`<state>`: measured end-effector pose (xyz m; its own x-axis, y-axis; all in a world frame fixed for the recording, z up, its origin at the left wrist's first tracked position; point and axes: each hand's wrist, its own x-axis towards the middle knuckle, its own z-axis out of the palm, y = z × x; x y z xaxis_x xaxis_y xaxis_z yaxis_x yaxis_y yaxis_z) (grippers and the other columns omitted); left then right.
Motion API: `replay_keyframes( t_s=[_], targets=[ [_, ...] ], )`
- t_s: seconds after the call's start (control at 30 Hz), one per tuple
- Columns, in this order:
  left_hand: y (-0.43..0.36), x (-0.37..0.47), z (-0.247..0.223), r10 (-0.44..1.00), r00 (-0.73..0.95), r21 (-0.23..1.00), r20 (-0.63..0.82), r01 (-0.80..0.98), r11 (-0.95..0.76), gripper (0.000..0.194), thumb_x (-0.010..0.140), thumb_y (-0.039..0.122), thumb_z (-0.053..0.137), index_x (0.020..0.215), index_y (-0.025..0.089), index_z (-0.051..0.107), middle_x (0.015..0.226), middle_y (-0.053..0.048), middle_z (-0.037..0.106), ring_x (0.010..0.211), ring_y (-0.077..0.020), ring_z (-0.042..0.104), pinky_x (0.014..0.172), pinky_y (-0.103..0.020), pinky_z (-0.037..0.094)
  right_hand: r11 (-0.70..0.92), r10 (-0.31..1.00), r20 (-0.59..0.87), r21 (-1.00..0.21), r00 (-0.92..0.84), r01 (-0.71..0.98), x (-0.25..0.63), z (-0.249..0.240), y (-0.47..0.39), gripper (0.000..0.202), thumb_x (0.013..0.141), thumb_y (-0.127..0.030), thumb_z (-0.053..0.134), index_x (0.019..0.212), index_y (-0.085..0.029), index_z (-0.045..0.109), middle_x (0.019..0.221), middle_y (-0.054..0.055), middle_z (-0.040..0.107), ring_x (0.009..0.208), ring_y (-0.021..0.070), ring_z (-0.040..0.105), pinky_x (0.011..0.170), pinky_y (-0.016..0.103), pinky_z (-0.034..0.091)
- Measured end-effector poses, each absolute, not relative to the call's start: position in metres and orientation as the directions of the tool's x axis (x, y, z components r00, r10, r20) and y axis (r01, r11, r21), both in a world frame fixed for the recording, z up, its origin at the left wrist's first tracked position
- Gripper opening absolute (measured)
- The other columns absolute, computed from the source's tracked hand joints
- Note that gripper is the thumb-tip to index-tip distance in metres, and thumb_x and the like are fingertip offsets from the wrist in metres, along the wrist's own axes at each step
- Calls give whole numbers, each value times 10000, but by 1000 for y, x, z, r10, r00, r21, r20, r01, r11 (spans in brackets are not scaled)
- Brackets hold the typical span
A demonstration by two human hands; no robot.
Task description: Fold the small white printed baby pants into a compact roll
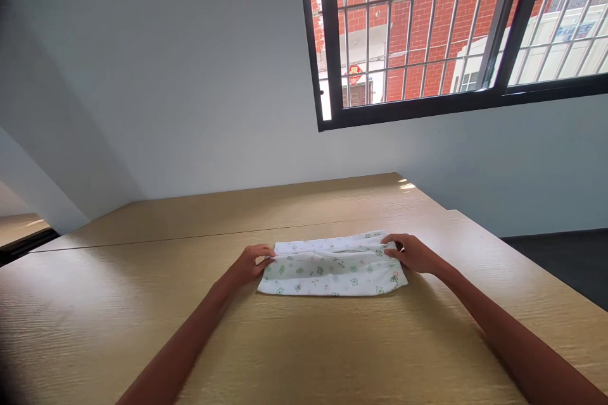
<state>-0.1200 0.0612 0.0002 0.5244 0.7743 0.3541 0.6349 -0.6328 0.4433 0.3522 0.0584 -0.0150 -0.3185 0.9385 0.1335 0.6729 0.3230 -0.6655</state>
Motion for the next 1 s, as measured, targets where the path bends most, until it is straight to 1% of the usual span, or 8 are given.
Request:
replay_keyframes(
  t_s=[0.27,0.43,0.57,0.67,0.77,0.83,0.9,1.0],
  targets=[
    [43,-131,34,748,555,516,363,549,-657,231,908,358,556,932,223,742,1017,-79,648,880,-186,606,771,-280,474,501,863,293,-603,-411,621,352,11,45,459,898,-633,431,831,-211,596,863,62,519,736,203,478,673,327,417],
    [24,-138,56,812,559,828,168,367,-424,301,898,411,572,963,161,726,967,-95,655,837,-200,596,730,-287,481,398,870,203,-829,-450,394,350,32,28,430,931,-586,421,828,-197,573,746,12,474,653,155,430,592,275,372],
    [21,-143,54,870,489,915,63,319,-246,396,879,432,586,1190,188,609,1010,-77,642,820,-179,587,709,-278,481,224,913,91,-926,-398,303,342,35,23,426,896,-604,478,1050,-222,589,715,-8,494,617,137,458,544,244,383],
    [30,-140,38,903,428,824,17,507,-255,419,888,379,540,1271,210,531,949,-46,626,787,-164,577,698,-276,481,156,909,-52,-879,-414,451,343,23,29,459,845,-619,552,1076,-224,582,756,3,553,620,142,536,555,250,445],
    [40,-125,19,926,304,599,223,707,-376,324,850,272,506,1140,164,602,967,-77,624,868,-210,580,781,-342,489,140,838,-205,-815,-506,562,346,10,33,497,809,-638,588,1042,-199,581,822,35,636,580,152,610,559,272,502],
    [38,-109,11,879,318,474,356,749,-463,264,832,227,489,1042,160,635,1008,-96,633,935,-232,579,862,-381,474,155,750,-294,-794,-593,589,344,8,31,495,838,-644,547,1003,-179,588,713,30,660,515,152,617,510,254,493],
    [27,-90,8,838,410,435,359,721,-539,239,857,228,471,1015,178,643,982,-83,652,917,-219,594,879,-370,475,143,588,-409,-797,-698,587,339,11,24,497,845,-640,548,972,-164,609,653,35,675,521,164,641,475,227,476],
    [2,-61,5,791,581,430,189,675,-599,289,903,320,485,1142,223,614,1065,-73,657,957,-214,611,884,-354,489,103,233,-516,-829,-824,549,326,21,12,537,718,-587,731,1000,-135,661,819,87,727,717,210,700,553,224,514]
  ],
)
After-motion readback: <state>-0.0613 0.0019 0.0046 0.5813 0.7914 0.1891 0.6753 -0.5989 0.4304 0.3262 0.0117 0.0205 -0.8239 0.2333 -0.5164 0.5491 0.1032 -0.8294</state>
